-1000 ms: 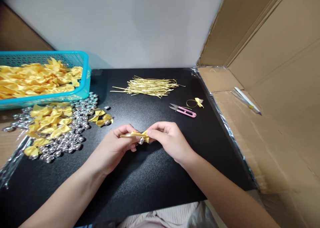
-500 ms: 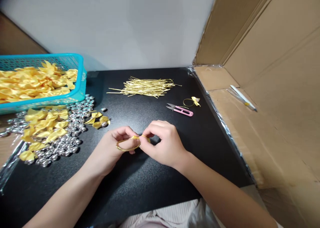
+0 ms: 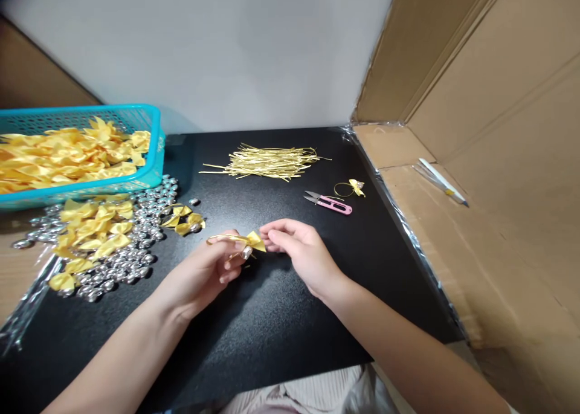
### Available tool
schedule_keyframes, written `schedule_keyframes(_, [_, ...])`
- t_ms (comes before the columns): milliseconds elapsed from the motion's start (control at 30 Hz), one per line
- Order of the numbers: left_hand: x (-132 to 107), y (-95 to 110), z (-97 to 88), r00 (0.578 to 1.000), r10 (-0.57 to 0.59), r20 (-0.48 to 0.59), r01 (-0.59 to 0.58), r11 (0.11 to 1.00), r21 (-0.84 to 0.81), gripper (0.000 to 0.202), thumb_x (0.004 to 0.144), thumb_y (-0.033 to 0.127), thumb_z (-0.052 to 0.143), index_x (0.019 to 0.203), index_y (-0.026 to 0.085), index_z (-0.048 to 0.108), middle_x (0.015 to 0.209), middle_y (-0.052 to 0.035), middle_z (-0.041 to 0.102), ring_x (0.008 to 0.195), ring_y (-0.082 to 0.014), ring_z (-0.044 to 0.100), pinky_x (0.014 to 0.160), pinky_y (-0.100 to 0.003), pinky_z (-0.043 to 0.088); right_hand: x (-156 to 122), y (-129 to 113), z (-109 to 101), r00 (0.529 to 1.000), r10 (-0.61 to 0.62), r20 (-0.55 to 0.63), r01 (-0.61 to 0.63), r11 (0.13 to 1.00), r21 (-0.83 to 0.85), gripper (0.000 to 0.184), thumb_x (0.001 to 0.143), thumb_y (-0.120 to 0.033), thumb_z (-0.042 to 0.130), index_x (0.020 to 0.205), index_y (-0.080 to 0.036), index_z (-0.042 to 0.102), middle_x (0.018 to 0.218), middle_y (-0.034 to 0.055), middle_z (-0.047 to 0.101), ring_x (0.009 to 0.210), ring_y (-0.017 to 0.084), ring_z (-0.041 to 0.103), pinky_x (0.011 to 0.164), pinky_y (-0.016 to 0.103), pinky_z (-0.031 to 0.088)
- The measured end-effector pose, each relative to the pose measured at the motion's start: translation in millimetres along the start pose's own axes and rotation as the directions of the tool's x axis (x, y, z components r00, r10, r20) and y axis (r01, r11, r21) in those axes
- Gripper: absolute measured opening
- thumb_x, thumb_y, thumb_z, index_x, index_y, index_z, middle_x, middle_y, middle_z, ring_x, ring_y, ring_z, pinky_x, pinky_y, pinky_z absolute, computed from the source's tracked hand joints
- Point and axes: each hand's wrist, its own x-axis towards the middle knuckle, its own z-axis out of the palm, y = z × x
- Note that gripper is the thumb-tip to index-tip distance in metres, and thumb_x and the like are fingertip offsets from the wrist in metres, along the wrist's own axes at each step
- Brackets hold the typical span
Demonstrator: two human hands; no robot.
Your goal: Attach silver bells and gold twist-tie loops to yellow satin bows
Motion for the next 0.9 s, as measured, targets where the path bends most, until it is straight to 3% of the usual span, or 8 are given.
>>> schedule_keyframes(67, [-2, 4, 0.1, 1.000, -0.006, 0.003, 0.006, 0.999, -0.044, 0.026, 0.050, 0.015, 0.077, 0.054, 0.016, 0.051, 0.042, 0.0097, 0.043, 0.038, -0.0009, 0.031, 0.033, -0.010, 0.023, -2, 3, 2, 0.993, -0.120, 0.002, 0.118, 0.975, -0.190, 0.010, 0.078, -0.020, 0.065, 0.088, -0.019, 0.068, 0.089, 0.0026, 0.070, 0.086, 0.017, 0.066, 0.085, 0.032, 0.052])
schedule_keyframes(133, [-3, 7, -0.8, 1.000, 0.004, -0.010, -0.005, 0.998, -0.065, 0.027, 0.049, 0.015, 0.077, 0.056, 0.016, 0.051, 0.044, 0.0099, 0.044, 0.038, -0.0001, 0.029, 0.033, -0.010, 0.021, -4, 7, 5, 0.976, -0.174, 0.133, 0.206, 0.935, -0.289, 0.013, 0.080, -0.016, 0.062, 0.092, -0.020, 0.066, 0.093, 0.0033, 0.071, 0.090, 0.018, 0.067, 0.088, 0.035, 0.052])
schedule_keyframes(267, [-4, 13, -3.5, 0.998, 0.059, -0.024, -0.060, 0.996, -0.063, 0.027, 0.051, 0.019, 0.078, 0.058, 0.016, 0.052, 0.043, 0.0105, 0.042, 0.038, 0.0002, 0.027, 0.034, -0.011, 0.019, -7, 13, 10, 0.919, -0.155, 0.361, 0.244, 0.946, -0.215, 0.017, 0.090, -0.023, 0.054, 0.107, -0.022, 0.054, 0.101, 0.0049, 0.069, 0.098, 0.018, 0.066, 0.096, 0.039, 0.048])
schedule_keyframes(433, [-1, 18, -10.3, 0.988, 0.138, -0.066, -0.139, 0.990, -0.017, 0.027, 0.052, 0.017, 0.080, 0.058, 0.015, 0.053, 0.043, 0.0107, 0.040, 0.038, -0.0003, 0.028, 0.036, -0.011, 0.017, -10, 15, 10, 0.921, -0.150, 0.358, 0.234, 0.950, -0.205, 0.027, 0.094, -0.032, 0.052, 0.117, -0.020, 0.044, 0.067, -0.0053, 0.059, 0.064, 0.013, 0.056, 0.073, 0.030, 0.046])
schedule_keyframes(533, [5, 23, -16.6, 0.977, 0.192, -0.089, -0.192, 0.981, 0.007, 0.024, 0.051, 0.016, 0.079, 0.060, 0.013, 0.057, 0.043, 0.0111, 0.040, 0.038, 0.0002, 0.029, 0.036, -0.011, 0.015, -12, 12, 10, 0.925, -0.197, 0.324, 0.265, 0.948, -0.179, 0.027, 0.093, -0.037, 0.053, 0.112, -0.020, 0.044, 0.060, -0.0080, 0.052, 0.057, 0.012, 0.049, 0.065, 0.027, 0.042])
schedule_keyframes(667, [15, 28, -20.6, 0.968, 0.229, -0.098, -0.229, 0.973, 0.014, 0.026, 0.049, 0.016, 0.078, 0.061, 0.013, 0.055, 0.047, 0.0107, 0.042, 0.036, 0.0015, 0.026, 0.036, -0.012, 0.012, -10, 13, 13, 0.925, -0.193, 0.327, 0.274, 0.935, -0.226, 0.022, 0.091, -0.039, 0.055, 0.100, -0.021, 0.045, 0.058, -0.0078, 0.053, 0.054, 0.011, 0.048, 0.061, 0.026, 0.041])
schedule_keyframes(767, [19, 31, -16.6, 0.964, 0.252, -0.084, -0.254, 0.967, -0.009, 0.026, 0.051, 0.015, 0.076, 0.064, 0.014, 0.054, 0.050, 0.0105, 0.043, 0.036, 0.0018, 0.025, 0.037, -0.013, 0.011, -9, 13, 16, 0.907, -0.192, 0.375, 0.283, 0.937, -0.203, 0.023, 0.089, -0.042, 0.057, 0.087, -0.020, 0.049, 0.061, -0.0018, 0.064, 0.058, 0.013, 0.058, 0.065, 0.029, 0.047])
schedule_keyframes(900, [12, 48, -1.5, 0.963, 0.270, -0.013, -0.270, 0.962, -0.039, 0.024, 0.055, 0.015, 0.074, 0.063, 0.016, 0.050, 0.049, 0.0111, 0.037, 0.036, 0.0005, 0.026, 0.038, -0.013, 0.011, -16, -4, 15, 0.874, -0.280, 0.396, 0.320, 0.947, -0.037, 0.028, 0.086, -0.047, 0.061, 0.084, -0.019, 0.056, 0.087, 0.0104, 0.077, 0.089, 0.024, 0.073, 0.089, 0.042, 0.048])
